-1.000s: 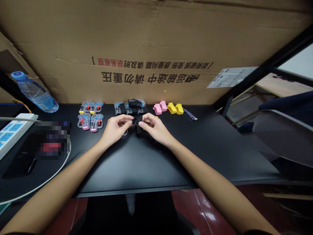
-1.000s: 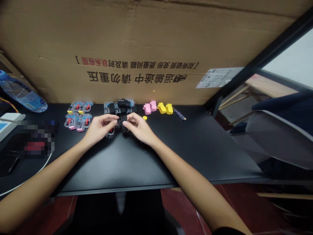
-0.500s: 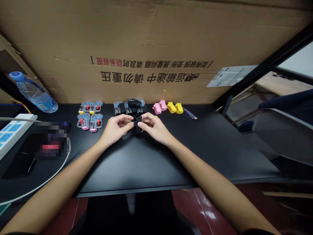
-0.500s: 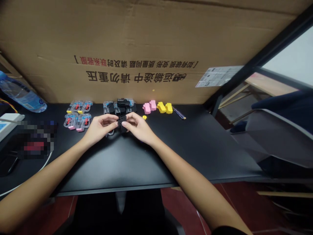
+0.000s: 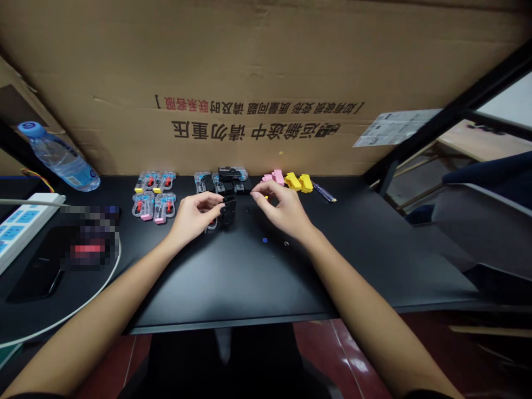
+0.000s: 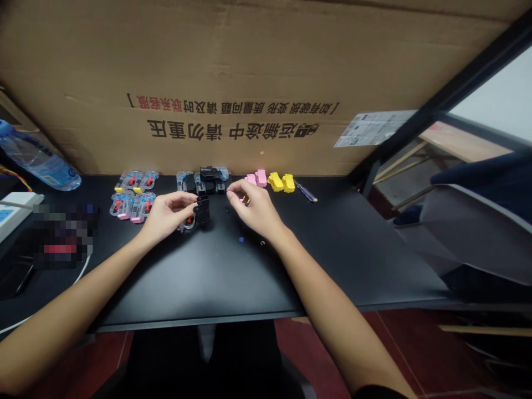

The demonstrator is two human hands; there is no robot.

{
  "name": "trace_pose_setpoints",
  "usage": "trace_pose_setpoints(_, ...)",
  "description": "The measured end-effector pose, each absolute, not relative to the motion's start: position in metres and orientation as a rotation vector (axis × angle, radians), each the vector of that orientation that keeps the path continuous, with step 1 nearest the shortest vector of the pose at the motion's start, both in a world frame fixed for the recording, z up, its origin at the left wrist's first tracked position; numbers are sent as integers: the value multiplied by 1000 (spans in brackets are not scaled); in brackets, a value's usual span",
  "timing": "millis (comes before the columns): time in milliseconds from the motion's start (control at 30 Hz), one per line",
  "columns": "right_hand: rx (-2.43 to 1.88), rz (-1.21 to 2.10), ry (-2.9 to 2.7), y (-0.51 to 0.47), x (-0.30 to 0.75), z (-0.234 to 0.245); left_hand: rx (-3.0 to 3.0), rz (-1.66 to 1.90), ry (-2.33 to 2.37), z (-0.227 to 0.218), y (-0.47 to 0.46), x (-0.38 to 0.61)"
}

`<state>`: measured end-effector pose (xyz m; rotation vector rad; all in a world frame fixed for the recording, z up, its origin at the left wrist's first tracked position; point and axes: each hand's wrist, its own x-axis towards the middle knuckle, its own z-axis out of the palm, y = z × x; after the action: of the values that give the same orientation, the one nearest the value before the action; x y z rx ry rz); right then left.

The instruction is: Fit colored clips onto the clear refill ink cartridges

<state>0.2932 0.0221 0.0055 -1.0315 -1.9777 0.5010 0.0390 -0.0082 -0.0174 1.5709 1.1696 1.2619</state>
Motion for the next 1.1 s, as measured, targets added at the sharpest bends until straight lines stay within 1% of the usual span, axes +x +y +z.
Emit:
trace_pose_setpoints(67,-1051,410,-2083,27,300,6,1653,1297,1188,-16,-10,39)
trace_pose_setpoints(433,-1189,272,-2495,19,295,-11,2152,1404,1102,-7,-22,41)
trace_pose_setpoints(667,-1064,396,-2496,21,293,-18,2373,1506,953,-9,-22,41)
trace_pose_setpoints(767,-973,455,-2345,21,289,-14,2416,1504,943,-9,-23,42)
trace_pose_setpoints(900,-849,653,-2079,17,285,-2,2448,1503,950,-8,-22,41)
trace_pose_setpoints(1000,-755,756,-2053,12,285,4,2447,1502,943,-8,-22,41)
trace_pose_setpoints(1100,-674,787,-2080,10,285,4,2448,1489,910,-7,-22,40)
